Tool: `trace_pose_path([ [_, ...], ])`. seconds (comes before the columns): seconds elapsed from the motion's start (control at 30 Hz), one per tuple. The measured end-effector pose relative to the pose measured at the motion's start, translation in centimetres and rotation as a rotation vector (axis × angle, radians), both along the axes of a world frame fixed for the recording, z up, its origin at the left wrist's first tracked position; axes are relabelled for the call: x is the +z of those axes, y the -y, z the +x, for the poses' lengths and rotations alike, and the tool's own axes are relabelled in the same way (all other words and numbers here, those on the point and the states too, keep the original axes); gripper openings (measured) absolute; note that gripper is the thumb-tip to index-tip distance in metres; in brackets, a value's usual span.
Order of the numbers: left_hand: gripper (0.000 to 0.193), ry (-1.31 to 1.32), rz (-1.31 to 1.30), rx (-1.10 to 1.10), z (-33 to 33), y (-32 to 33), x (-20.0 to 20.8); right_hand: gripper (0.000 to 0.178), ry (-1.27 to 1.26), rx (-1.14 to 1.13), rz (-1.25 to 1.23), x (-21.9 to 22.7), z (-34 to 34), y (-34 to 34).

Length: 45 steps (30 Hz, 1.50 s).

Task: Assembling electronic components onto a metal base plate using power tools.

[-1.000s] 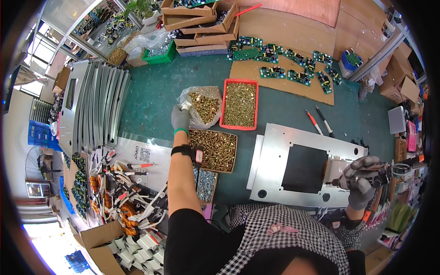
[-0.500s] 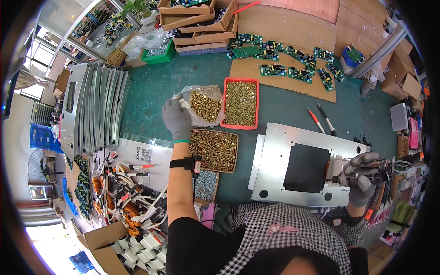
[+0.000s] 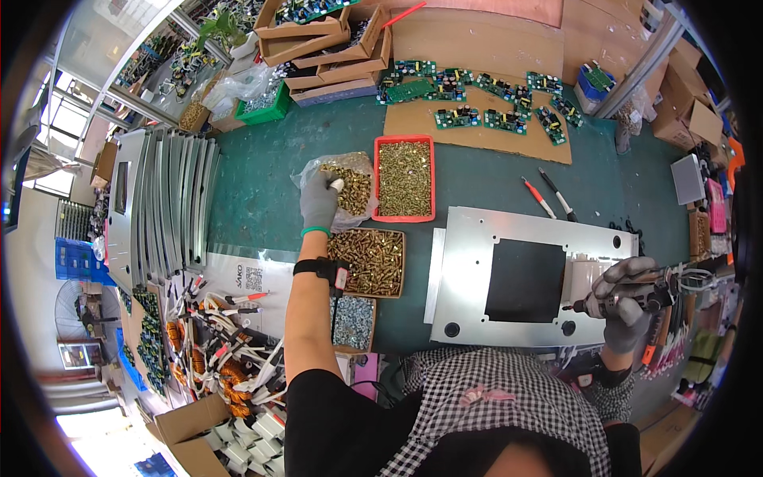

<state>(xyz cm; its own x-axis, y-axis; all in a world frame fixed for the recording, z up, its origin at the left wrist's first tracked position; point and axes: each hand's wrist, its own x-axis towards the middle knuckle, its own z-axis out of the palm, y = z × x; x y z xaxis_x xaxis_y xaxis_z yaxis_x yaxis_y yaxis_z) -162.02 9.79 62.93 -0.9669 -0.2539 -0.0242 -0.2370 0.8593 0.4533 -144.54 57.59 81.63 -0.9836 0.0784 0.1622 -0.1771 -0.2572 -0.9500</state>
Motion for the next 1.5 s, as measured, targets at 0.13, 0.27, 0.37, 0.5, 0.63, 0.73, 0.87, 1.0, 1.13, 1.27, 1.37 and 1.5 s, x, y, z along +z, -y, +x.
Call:
trace_pose_path([
  [0.13, 0.027, -0.078, 0.65, 0.195, -0.3, 0.0, 1.9, 0.045, -0.039, 0.021, -0.003, 0.3, 0.1, -0.6],
  [0.27, 0.027, -0.132, 1.216, 0.34, 0.8, 0.5, 3.3, 0.041, -0.112, 0.024, -0.036, 0.3, 0.4, -0.4],
  [0.37, 0.028, -0.174, 1.567, 0.307, 1.9, 0.4, 3.5, 0.038, -0.147, 0.017, -0.077, 0.6, 0.7, -0.4],
  [0.5, 0.03, -0.276, 1.652, 0.255, 3.0, -0.4, 3.5, 0.04, -0.135, 0.079, -0.086, 1.3, 1.3, -1.5],
  [0.63, 0.036, -0.305, 1.476, 0.354, 3.5, -2.7, 5.5, 0.041, -0.184, 0.072, -0.112, 1.9, 2.1, -2.6],
  [0.73, 0.036, -0.248, 1.626, 0.077, 4.1, -8.6, 8.7, 0.041, -0.293, 0.06, -0.146, 3.0, 1.7, -3.1],
  [0.87, 0.04, 0.306, 1.765, -0.254, 10.4, -23.1, 13.7, 0.047, -0.469, 0.132, -0.189, 4.9, 0.5, -3.9],
  [1.0, 0.042, 0.763, 1.944, -0.301, 14.0, -32.3, 14.9, 0.045, -0.687, 0.168, -0.156, 6.1, -1.1, -4.2],
  [1.13, 0.033, 0.895, 2.138, -0.263, 14.3, -34.9, 13.9, 0.044, -0.687, 0.157, -0.064, 5.6, -1.1, -5.9],
  [1.27, 0.032, 0.932, 2.145, -0.357, 13.8, -36.1, 13.5, 0.044, -0.546, 0.063, -0.11, 5.3, -0.6, -6.3],
  [1.37, 0.033, 0.989, 2.133, -0.328, 13.4, -36.5, 12.9, 0.046, -0.489, 0.075, -0.132, 5.1, -1.1, -6.8],
  [1.5, 0.029, 0.921, 2.027, -0.178, 12.6, -37.2, 14.3, 0.045, -0.497, 0.087, -0.028, 4.2, -2.5, -7.9],
])
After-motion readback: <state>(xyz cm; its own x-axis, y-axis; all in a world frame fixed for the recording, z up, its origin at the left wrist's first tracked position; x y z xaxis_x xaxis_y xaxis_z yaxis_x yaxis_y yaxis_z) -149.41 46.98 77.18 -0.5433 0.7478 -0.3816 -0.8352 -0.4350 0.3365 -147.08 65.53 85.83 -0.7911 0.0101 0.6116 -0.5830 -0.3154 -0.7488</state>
